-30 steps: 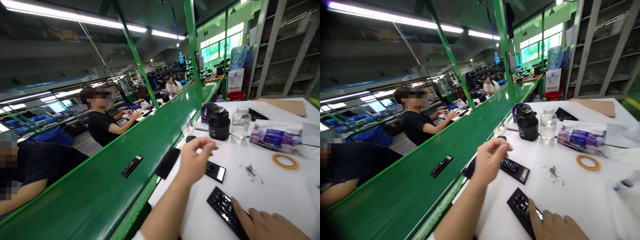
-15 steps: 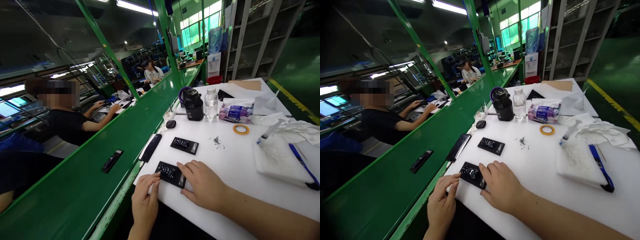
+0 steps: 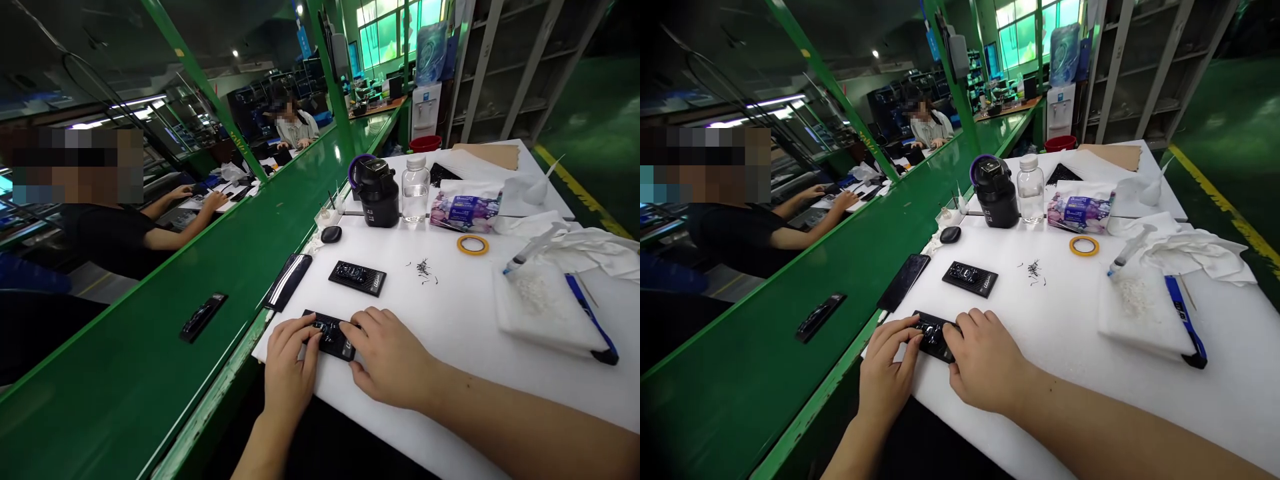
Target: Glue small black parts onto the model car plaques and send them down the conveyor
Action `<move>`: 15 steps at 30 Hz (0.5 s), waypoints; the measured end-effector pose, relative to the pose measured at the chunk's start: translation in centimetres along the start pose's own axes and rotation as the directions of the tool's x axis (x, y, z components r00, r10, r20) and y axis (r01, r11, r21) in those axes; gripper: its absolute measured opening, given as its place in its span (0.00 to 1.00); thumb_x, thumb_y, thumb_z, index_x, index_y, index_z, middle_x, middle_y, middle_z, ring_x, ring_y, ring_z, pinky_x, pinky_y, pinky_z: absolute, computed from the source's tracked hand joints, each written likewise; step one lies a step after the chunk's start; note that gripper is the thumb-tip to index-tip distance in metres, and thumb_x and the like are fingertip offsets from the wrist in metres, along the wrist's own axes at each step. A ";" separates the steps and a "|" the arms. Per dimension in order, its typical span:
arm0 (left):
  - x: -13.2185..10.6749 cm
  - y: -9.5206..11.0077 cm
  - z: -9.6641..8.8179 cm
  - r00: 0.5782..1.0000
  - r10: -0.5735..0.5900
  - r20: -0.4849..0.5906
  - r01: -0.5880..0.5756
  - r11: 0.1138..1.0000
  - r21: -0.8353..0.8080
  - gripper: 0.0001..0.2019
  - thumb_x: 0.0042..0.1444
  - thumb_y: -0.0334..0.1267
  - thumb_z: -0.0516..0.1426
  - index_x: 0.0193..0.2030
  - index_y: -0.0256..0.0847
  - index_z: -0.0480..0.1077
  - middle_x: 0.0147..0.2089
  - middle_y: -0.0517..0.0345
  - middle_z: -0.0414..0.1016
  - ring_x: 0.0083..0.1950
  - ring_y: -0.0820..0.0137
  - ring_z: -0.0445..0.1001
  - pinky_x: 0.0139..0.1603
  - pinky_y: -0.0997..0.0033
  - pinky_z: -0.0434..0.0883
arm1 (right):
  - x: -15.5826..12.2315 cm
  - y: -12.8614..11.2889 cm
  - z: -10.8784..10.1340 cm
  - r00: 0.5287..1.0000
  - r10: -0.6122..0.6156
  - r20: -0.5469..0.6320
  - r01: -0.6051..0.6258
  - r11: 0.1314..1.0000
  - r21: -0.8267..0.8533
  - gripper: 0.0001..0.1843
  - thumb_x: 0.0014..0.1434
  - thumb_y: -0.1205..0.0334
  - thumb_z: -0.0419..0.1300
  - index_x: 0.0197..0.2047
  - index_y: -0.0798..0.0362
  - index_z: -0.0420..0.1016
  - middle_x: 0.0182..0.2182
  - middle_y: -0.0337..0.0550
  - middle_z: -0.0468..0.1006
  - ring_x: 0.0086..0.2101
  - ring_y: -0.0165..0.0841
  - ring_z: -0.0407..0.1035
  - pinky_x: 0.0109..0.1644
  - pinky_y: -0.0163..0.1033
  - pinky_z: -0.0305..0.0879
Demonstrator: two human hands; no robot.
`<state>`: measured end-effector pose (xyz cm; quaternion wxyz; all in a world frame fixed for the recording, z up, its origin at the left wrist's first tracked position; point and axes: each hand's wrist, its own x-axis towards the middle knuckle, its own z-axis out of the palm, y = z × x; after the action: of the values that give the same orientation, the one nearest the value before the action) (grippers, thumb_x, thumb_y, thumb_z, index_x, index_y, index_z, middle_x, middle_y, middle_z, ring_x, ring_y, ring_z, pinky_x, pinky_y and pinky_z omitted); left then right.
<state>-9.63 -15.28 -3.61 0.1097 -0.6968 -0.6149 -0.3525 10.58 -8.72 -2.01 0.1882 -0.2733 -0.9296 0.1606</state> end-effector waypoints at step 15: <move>-3.6 -0.3 -0.2 0.999 0.007 0.032 0.001 0.970 -0.245 0.08 0.59 0.25 0.56 0.41 0.41 0.70 0.38 0.56 0.75 0.41 0.67 0.75 0.41 0.67 0.75 | 2.8 7.4 -1.5 0.944 0.303 -0.132 -0.316 0.945 -0.090 0.32 0.61 0.54 0.63 0.64 0.61 0.65 0.57 0.58 0.69 0.56 0.52 0.60 0.61 0.56 0.59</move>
<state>-9.99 -18.13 -5.81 0.0137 -0.7117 -0.5673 -0.4141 12.41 -0.93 -2.96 0.1991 -0.4347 -0.8700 0.1206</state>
